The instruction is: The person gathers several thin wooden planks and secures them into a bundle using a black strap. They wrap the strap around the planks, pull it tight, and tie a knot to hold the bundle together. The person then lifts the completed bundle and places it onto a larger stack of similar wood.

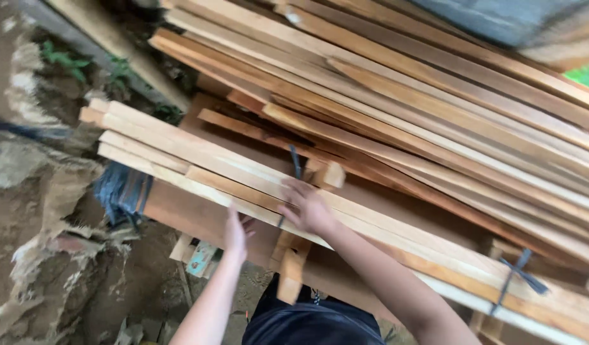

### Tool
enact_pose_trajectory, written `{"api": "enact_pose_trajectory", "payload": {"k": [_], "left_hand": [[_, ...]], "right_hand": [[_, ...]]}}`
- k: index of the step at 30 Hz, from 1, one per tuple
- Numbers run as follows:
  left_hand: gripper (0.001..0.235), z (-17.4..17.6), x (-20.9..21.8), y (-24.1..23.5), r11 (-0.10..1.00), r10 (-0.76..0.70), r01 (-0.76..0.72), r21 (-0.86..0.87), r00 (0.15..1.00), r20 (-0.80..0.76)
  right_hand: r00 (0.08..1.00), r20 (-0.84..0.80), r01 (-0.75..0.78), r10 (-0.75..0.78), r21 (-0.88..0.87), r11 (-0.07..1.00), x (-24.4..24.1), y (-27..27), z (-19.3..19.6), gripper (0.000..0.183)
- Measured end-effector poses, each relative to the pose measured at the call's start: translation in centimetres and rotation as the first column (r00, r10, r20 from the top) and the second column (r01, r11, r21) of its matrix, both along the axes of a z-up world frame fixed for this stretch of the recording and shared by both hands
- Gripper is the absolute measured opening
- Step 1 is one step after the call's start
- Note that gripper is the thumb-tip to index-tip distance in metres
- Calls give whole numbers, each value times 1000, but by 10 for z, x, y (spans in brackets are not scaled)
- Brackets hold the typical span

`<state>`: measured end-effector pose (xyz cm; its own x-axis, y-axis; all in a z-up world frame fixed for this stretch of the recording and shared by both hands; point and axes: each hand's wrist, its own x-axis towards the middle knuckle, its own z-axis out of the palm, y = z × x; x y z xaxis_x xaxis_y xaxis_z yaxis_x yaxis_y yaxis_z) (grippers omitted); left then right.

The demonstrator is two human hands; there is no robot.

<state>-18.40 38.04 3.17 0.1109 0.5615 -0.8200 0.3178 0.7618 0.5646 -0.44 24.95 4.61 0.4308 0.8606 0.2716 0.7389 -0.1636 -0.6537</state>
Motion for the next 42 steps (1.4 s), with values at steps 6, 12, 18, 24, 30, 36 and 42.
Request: {"api": "enact_pose_trajectory", "payload": {"k": [6, 12, 18, 24, 30, 36, 42], "left_hand": [[29, -24, -75, -75, 965, -60, 29, 260, 992, 113], [29, -19, -78, -209, 974, -201, 204, 102, 979, -43], [73, 6, 15, -314, 805, -588, 593, -34, 804, 92], [130, 39, 122, -351, 994, -42, 57, -88, 985, 165], [134, 13, 149, -372, 969, 245, -247, 4, 963, 114], [130, 56, 178, -386, 890, 439, -454, 35, 877, 193], [117, 46, 187, -386, 855, 502, -507, 107, 862, 73]], "right_hand": [[980, 191, 90, -58, -161, 983, 38, -194, 32, 58], [867, 192, 483, -459, -548, 683, 70, -318, 14, 87], [899, 145, 431, -413, -456, 778, 81, -355, -13, 70], [957, -7, 216, -291, -652, 726, 112, -387, 5, 66], [888, -166, 63, -428, -879, 472, 140, -405, 54, 99], [937, -89, 5, -337, -963, 268, 166, -399, 38, 109], [869, -320, -212, -377, -930, 300, 175, -387, 69, 126]]}}
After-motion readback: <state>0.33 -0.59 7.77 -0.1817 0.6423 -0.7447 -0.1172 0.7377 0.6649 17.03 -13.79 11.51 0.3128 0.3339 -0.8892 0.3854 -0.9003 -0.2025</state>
